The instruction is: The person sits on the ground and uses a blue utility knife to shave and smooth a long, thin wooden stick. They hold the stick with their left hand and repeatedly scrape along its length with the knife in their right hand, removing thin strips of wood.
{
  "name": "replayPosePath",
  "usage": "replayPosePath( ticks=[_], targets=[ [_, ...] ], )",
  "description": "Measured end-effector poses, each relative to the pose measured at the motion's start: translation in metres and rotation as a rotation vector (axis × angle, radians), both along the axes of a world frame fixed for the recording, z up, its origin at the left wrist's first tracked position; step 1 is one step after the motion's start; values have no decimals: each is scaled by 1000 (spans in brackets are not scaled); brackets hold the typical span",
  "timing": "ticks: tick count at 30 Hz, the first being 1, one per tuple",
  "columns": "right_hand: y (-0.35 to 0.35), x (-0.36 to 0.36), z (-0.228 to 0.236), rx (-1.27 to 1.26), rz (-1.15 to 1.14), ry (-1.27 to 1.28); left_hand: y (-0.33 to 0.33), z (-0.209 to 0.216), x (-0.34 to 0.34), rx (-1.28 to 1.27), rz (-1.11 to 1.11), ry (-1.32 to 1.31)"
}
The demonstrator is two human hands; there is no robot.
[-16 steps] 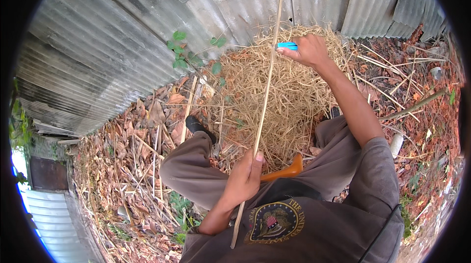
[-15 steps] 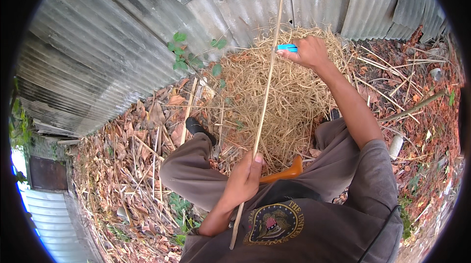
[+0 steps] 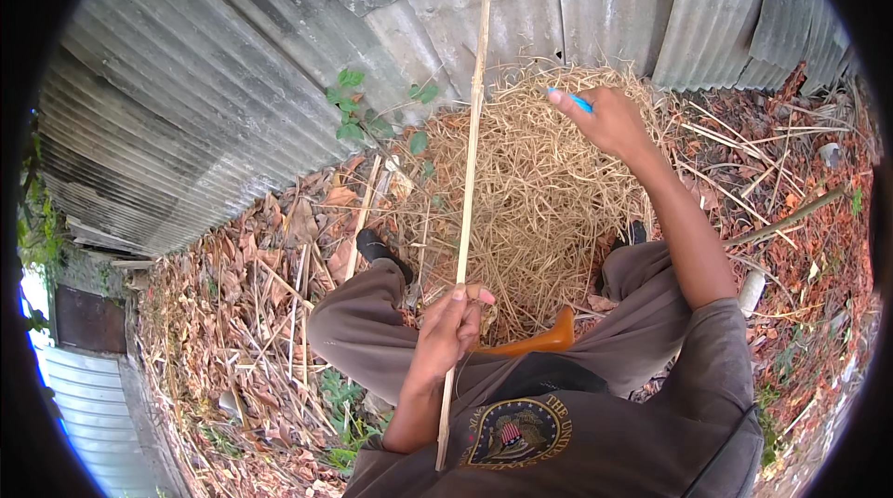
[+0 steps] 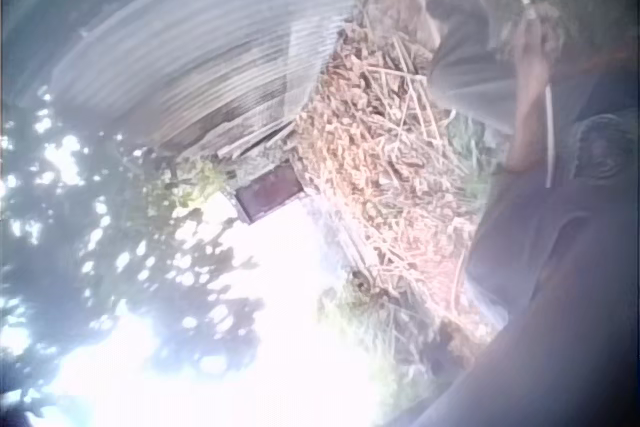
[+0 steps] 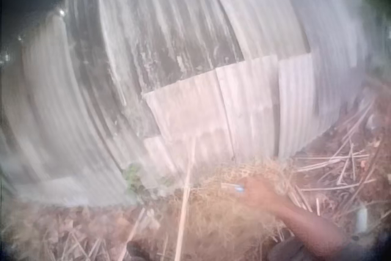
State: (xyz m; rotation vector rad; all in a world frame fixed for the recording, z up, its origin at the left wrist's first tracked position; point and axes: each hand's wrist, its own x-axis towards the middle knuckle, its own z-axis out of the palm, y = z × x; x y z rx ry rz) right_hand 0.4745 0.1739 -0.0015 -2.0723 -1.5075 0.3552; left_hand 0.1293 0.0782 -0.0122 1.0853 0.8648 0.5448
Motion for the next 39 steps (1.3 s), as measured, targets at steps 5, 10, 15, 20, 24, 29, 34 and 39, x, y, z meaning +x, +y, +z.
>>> replayPosePath(
  ticks=[5,10,15,20,24,29,34,39],
  targets=[
    [-34,-74,12,40,410,-158,5,9,23,48,19,-57],
    [-43,-86,-1,193,465,-170,-2,23,40,164,53,-76],
    [-42,-89,-2,283,481,-240,-1,23,30,41,-4,-187],
    [-44,-94,-3,311,504,-260,-4,19,31,59,2,-132],
    [-35,-94,-13,394,472,-273,-10,23,33,186,19,16],
    [-14,-68,-12,261,270,-300,-16,16,36,331,-11,82],
    [5,-36,-18,338,205,-353,-24,17,44,355,-41,102],
    [18,-21,-22,348,167,-364,-23,19,46,392,-69,107]
  ],
)
